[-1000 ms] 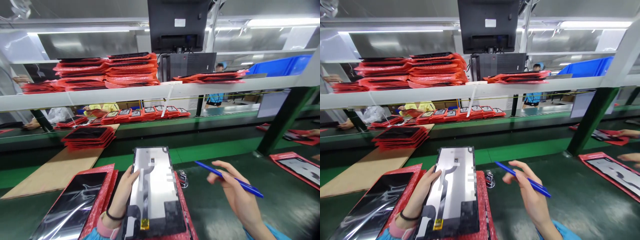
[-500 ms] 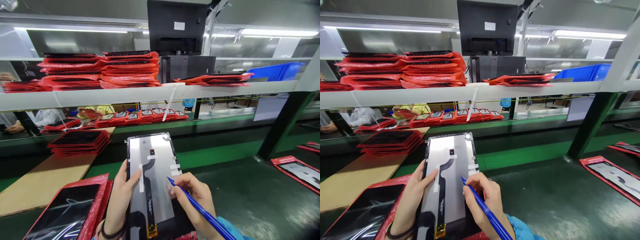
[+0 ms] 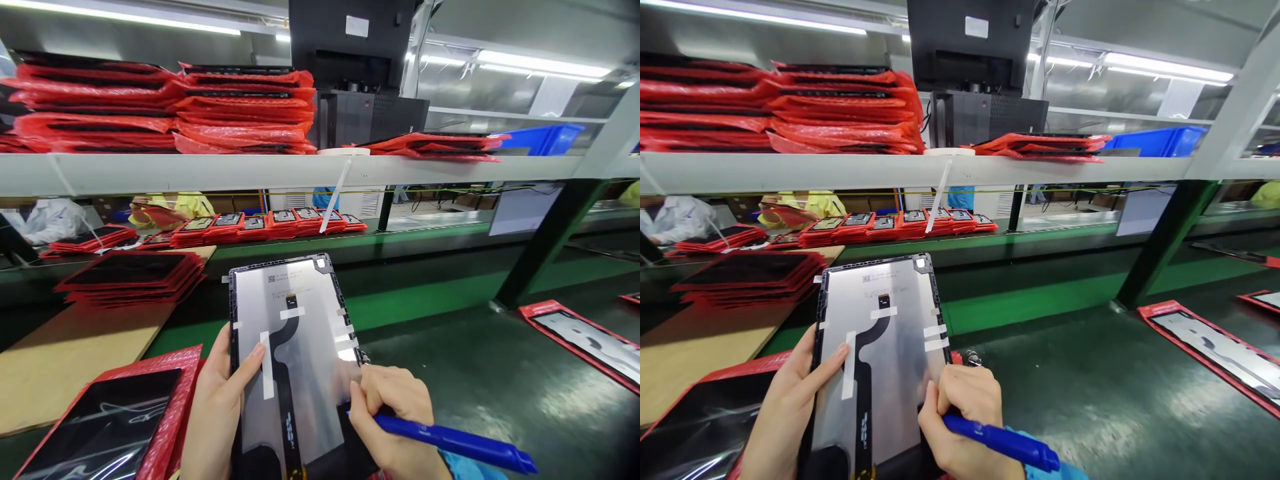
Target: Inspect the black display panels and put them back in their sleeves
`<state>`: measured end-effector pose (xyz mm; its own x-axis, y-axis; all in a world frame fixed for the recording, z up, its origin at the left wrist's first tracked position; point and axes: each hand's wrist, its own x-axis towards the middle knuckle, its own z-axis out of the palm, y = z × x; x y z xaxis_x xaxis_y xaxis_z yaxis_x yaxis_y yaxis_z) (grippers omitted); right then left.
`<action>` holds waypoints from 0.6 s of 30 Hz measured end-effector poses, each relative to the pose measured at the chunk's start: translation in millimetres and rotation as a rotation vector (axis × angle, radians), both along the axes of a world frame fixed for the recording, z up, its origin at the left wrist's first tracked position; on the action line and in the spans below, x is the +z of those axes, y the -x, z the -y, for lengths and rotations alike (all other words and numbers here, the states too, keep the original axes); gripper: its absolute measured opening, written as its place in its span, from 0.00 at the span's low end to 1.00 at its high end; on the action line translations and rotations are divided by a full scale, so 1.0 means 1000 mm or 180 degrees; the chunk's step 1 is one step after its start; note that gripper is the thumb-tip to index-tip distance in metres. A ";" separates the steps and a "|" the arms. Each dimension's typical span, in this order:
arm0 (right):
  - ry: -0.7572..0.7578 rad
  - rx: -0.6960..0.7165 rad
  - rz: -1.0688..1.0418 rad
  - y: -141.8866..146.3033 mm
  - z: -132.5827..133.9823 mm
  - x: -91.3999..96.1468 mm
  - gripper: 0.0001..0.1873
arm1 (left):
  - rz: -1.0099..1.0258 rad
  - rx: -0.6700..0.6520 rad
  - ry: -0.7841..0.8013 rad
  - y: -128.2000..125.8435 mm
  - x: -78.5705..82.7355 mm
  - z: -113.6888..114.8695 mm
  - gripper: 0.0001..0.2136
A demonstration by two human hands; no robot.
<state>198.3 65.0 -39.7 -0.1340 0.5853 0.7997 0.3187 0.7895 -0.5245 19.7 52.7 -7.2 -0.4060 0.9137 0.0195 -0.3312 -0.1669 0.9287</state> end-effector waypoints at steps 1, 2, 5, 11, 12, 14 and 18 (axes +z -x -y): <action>-0.0003 0.0015 -0.0029 0.000 0.000 -0.001 0.23 | -0.0008 -0.0003 0.0011 0.000 0.000 0.000 0.30; -0.0002 0.0017 -0.0090 0.000 0.001 -0.001 0.23 | -0.0004 -0.0024 0.0025 0.001 -0.001 -0.001 0.31; 0.0140 0.0200 -0.0626 -0.004 0.001 -0.003 0.23 | 0.0013 -0.0107 0.0036 0.004 -0.005 -0.003 0.33; 0.0639 0.0773 -0.1925 -0.031 -0.007 0.001 0.18 | 0.0124 0.0049 -0.0021 0.009 -0.003 -0.002 0.32; 0.0728 0.0634 -0.1841 -0.035 -0.009 0.002 0.20 | 0.0130 0.0075 -0.0029 0.009 -0.002 -0.001 0.32; 0.1021 0.0320 -0.1585 -0.041 -0.013 0.005 0.23 | 0.0123 0.0094 -0.0059 0.008 0.002 0.000 0.31; 0.1938 0.0626 -0.1238 -0.037 -0.020 0.012 0.20 | 0.0044 0.0133 -0.0159 0.007 0.006 0.002 0.31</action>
